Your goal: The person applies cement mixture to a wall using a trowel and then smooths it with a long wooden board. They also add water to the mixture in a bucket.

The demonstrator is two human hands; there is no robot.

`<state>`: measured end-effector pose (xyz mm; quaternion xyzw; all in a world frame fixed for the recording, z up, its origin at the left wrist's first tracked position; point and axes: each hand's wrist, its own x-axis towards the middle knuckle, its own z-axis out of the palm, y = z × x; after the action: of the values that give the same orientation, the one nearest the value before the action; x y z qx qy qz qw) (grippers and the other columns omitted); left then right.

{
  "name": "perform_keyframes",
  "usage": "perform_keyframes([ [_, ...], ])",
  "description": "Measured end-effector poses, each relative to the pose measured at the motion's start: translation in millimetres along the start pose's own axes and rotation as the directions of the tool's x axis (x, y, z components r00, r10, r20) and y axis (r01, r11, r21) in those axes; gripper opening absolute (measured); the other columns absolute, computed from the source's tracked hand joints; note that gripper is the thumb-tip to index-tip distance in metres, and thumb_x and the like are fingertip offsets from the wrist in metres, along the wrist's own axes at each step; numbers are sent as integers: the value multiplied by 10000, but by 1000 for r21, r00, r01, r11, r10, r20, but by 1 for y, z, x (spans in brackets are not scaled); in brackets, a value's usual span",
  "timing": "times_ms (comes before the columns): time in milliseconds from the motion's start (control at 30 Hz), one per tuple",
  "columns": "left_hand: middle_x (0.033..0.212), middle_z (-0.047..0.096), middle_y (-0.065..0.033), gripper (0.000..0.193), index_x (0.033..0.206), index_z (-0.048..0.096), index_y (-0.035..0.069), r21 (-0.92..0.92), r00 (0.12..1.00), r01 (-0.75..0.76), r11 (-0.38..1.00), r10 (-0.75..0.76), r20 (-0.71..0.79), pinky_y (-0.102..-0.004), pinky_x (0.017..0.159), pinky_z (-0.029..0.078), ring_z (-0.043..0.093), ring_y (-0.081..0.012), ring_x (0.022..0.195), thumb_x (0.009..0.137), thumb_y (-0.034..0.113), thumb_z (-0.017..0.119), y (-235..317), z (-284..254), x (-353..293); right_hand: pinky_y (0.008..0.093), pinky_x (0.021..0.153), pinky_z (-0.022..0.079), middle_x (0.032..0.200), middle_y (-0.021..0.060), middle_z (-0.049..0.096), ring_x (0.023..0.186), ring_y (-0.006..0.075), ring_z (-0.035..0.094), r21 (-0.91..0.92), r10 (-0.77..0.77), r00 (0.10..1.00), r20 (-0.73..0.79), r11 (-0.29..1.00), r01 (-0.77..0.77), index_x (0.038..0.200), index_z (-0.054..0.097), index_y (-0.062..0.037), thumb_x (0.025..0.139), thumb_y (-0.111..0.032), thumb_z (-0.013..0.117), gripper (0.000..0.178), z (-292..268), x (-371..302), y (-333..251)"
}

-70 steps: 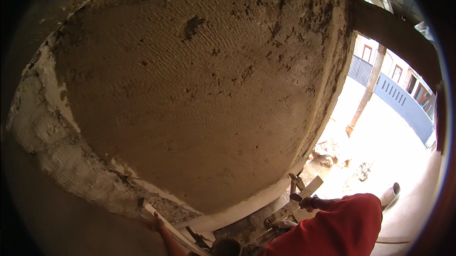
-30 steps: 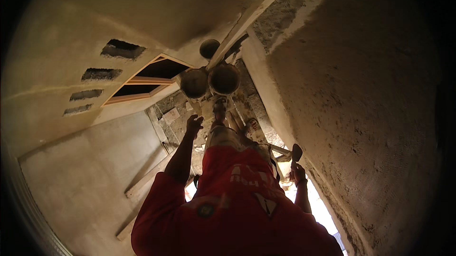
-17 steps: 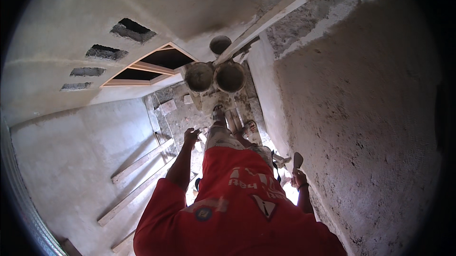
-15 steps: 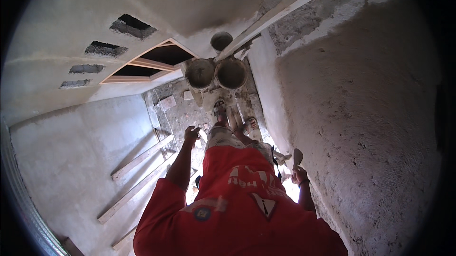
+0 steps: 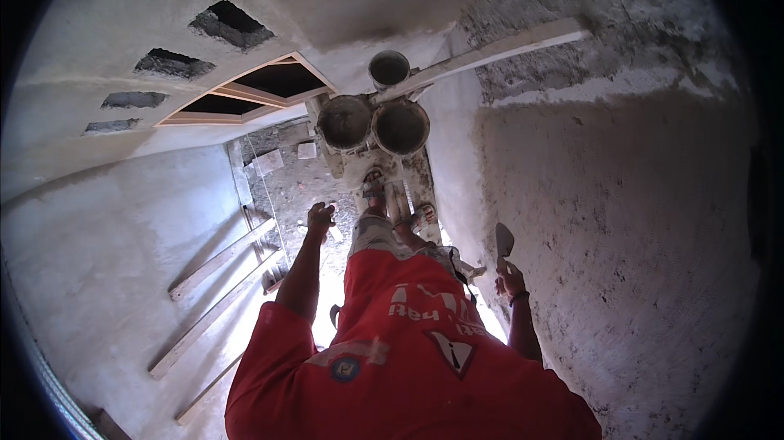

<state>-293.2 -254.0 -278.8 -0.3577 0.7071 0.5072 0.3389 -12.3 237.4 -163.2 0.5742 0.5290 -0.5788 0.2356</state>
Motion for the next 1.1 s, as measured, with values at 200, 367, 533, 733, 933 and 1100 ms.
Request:
perform_keyframes([
  [200, 896, 594, -115, 475, 1211, 487, 17, -86, 1000, -15, 996, 16, 6, -319, 552, 525, 585, -188, 735, 805, 186, 666, 29, -5, 22, 348, 331, 416, 541, 87, 502, 390, 188, 485, 38, 24, 999, -24, 999, -23, 1205, 470, -65, 849, -54, 526, 360, 10, -9, -1],
  [367, 869, 589, -101, 465, 1169, 531, 18, -44, 1000, -10, 999, 9, -14, -306, 535, 501, 573, -171, 710, 775, 210, 687, 20, -4, 58, 339, 350, 423, 564, 79, 508, 414, 173, 495, 11, 97, 993, -72, 995, -97, 1174, 485, -57, 839, -21, 507, 338, 17, -15, 20],
  [533, 1042, 611, -201, 512, 1192, 522, 19, 268, 990, -109, 957, 129, -59, -378, 766, 499, 611, -288, 927, 767, 255, 684, 20, 18, 115, 327, 392, 449, 616, 55, 553, 452, 161, 526, -73, 180, 983, 20, 981, -178, 1138, 531, -71, 837, -97, 591, 309, 36, 14, 41],
  [733, 1153, 566, -229, 502, 1155, 553, 18, 442, 909, -406, 800, 406, 101, -398, 905, 432, 542, -344, 1086, 759, 299, 681, 75, 108, 217, 301, 352, 415, 584, 37, 542, 414, 133, 502, -177, 165, 983, 81, 973, -149, 1191, 508, -99, 841, -98, 602, 363, 49, 125, 38],
  [933, 999, 607, -128, 352, 1156, 534, 39, 600, 429, -798, 56, 752, 500, -327, 670, 448, 557, -227, 852, 822, 146, 570, 77, 172, 394, 282, 323, 389, 555, 18, 510, 376, 117, 467, -103, -123, 992, -29, 987, 119, 1250, 446, -87, 831, -105, 599, 446, 75, 261, 28],
  [1100, 975, 594, -186, 392, 1069, 486, -33, 182, 859, -512, 839, 505, 88, -382, 693, 460, 578, -260, 859, 788, 196, 637, 188, 260, 449, 285, 306, 374, 527, -1, 473, 349, 105, 436, -129, -325, 935, -140, 942, 309, 1249, 466, -76, 821, -113, 601, 451, 120, 386, 26],
])
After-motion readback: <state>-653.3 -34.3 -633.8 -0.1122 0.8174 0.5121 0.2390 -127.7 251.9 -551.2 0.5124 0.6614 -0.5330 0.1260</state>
